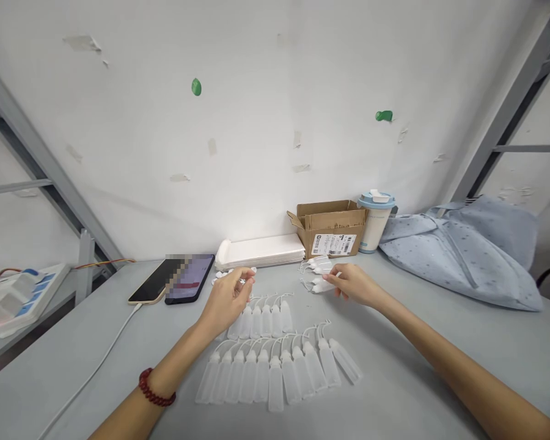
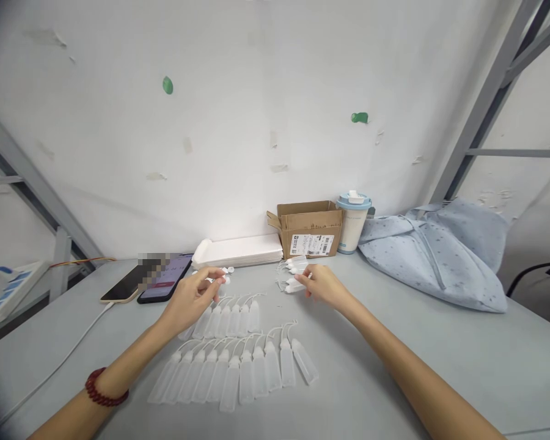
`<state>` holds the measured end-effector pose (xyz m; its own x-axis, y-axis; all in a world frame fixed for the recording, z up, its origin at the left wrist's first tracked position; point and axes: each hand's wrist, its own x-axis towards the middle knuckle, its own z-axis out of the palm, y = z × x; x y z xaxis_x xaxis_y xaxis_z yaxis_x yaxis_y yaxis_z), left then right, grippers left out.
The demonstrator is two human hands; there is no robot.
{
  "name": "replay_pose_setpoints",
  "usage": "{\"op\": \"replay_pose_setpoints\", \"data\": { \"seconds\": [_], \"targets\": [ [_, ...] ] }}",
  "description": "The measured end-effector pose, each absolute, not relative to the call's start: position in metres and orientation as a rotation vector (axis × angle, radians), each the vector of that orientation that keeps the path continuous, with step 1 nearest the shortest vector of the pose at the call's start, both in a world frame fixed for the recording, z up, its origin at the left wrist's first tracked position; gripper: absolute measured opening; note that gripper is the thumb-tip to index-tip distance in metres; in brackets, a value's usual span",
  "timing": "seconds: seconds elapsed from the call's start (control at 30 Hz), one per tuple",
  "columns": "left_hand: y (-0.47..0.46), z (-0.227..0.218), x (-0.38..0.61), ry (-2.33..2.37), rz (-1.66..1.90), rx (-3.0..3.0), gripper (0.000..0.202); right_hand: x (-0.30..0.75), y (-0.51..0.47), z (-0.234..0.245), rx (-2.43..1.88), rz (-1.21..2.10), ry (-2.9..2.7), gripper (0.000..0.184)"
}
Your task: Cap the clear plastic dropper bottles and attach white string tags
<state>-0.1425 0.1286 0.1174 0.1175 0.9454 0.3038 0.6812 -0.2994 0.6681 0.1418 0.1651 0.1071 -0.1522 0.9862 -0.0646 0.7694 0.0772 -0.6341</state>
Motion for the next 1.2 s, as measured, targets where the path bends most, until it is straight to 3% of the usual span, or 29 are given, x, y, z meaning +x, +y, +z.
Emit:
{"op": "replay_pose_setpoints", "data": {
  "seconds": [0.33, 0.63, 0.97, 1.07, 1.2],
  "targets": [
    [0.133, 0.118, -0.149, 1.631, 0.963, 2.109, 0.025, 0.141, 0.161, 0.108, -1.910, 0.322, -2.139, 0.028],
    [0.151, 0.104, -0.171, 1.733, 0.779, 2.507, 0.028, 0.134, 0.158, 0.107, -1.814, 0.260, -2.264, 0.010],
    [0.158, 0.090, -0.175, 1.603, 0.627, 2.599, 0.031, 0.133, 0.163, 0.100, -1.792, 0.144, -2.273, 0.013],
    [0.157, 0.090, -0.174, 1.584, 0.540, 2.594, 0.033, 0.127, 0.157, 0.101, -1.700, 0.183, -2.249, 0.014],
    [0.155, 0.092, -0.173, 1.550, 0.462, 2.585, 0.033, 0.114, 0.140, 0.104, -1.210, 0.459, -2.345, 0.018]
  ]
}}
